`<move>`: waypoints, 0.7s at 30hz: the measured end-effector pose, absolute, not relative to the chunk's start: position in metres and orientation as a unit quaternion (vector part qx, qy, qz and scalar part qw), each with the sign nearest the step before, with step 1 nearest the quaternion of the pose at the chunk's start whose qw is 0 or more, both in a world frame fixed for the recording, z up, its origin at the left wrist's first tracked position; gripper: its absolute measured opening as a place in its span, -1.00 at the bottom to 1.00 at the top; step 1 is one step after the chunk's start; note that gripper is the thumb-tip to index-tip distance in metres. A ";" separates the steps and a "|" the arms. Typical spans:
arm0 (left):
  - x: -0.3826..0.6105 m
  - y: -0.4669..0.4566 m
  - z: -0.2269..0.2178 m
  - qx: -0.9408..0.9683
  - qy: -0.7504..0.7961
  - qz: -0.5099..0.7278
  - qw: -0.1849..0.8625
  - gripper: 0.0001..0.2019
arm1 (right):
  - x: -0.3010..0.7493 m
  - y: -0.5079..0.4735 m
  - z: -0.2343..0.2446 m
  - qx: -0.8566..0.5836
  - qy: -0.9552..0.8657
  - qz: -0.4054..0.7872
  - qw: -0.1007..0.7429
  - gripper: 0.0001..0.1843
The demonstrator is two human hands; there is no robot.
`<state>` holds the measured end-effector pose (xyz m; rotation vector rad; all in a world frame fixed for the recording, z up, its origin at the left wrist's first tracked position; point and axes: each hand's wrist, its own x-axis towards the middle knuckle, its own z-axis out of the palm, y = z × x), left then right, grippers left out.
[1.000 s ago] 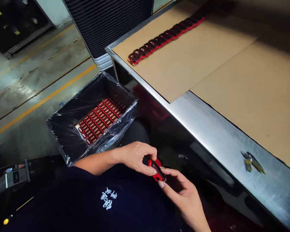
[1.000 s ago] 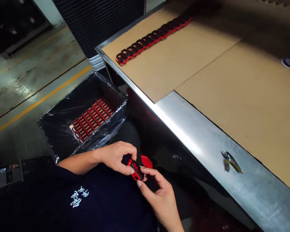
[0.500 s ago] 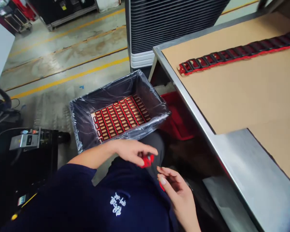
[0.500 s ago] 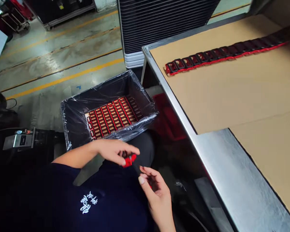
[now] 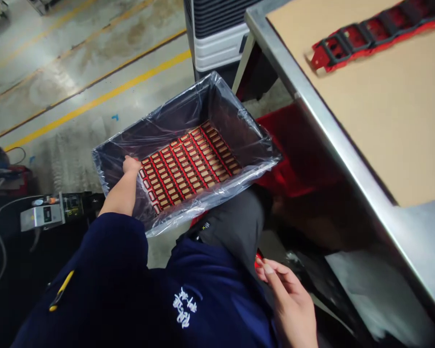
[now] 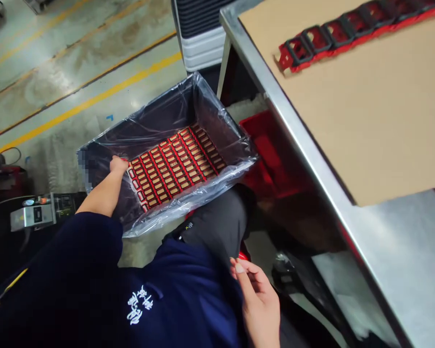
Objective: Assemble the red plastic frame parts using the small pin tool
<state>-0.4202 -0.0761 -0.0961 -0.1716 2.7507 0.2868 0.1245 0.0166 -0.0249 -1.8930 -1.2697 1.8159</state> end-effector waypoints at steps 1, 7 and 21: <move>-0.423 -0.078 -0.107 -0.075 0.978 0.083 0.176 -0.59 | 0.123 0.015 -0.024 -0.649 -0.429 0.618 0.112 -0.46; -0.433 -0.082 -0.147 -0.121 0.983 0.039 0.133 -0.59 | 0.116 0.012 -0.023 -0.673 -0.409 0.610 0.093 -0.47; -0.440 -0.083 -0.163 -0.123 0.980 0.022 0.155 -0.60 | 0.104 0.015 -0.023 -0.691 -0.376 0.613 0.073 -0.48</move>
